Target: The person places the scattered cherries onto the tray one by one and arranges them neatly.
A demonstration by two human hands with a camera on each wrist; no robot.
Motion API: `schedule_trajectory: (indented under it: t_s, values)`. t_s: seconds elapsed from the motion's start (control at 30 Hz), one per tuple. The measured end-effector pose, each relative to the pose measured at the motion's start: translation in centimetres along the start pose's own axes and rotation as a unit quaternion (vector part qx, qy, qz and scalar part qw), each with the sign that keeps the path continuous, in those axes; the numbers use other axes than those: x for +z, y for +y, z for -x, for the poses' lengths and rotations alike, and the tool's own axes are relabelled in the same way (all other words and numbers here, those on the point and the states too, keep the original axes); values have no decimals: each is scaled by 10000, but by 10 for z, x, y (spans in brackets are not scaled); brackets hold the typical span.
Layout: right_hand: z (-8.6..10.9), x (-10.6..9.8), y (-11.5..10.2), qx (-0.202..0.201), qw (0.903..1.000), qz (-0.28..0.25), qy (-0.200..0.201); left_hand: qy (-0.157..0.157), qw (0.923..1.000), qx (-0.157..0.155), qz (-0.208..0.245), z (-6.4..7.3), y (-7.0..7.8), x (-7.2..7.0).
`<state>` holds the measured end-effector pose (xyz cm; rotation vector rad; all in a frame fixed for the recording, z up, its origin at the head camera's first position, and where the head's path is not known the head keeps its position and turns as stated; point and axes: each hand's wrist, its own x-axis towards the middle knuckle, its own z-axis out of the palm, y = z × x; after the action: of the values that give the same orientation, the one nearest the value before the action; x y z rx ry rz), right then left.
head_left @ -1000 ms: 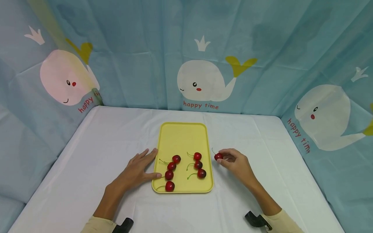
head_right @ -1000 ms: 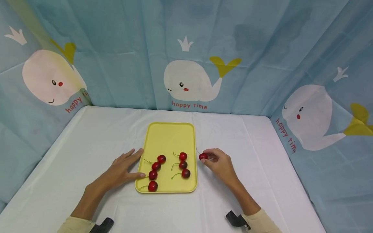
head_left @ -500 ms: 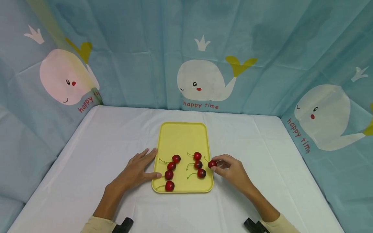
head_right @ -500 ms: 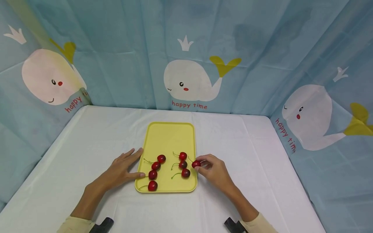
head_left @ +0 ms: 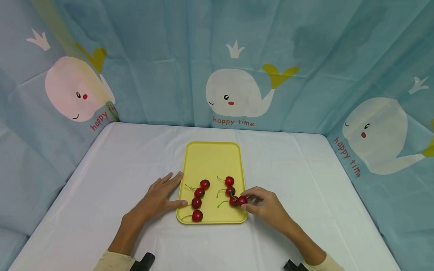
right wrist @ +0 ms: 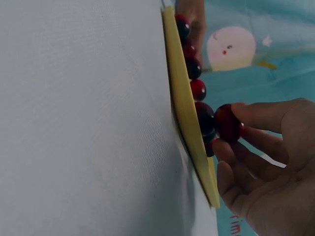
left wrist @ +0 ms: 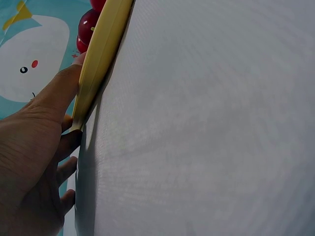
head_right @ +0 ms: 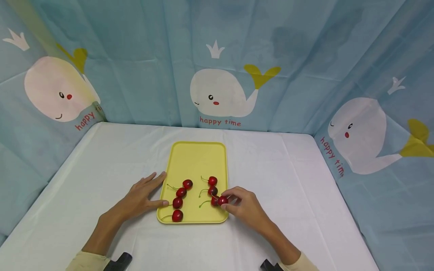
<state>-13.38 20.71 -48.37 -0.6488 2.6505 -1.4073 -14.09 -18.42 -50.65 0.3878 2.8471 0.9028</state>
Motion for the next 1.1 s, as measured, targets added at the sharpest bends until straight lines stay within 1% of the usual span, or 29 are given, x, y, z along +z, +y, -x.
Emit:
schedule_trajectory:
  t_s: [0.23, 0.53, 0.83, 0.97, 1.1]
  values:
    - [4, 3, -2, -245, 9996, 65, -129, 26, 10000, -3, 3, 0, 1, 1]
    - [8, 8, -8, -403, 9982, 310, -324, -5, 10000, -5, 36, 0, -1, 1]
    - [10, 13, -12, -209, 9964, 494, -653, -8, 10000, 19, 42, 0, -2, 1]
    - [11, 15, -11, -202, 9951, 558, -794, -1, 10000, 42, 67, 0, -2, 1]
    - [12, 16, -10, -255, 9943, 614, -830, 5, 10000, 36, 42, 1, -1, 0]
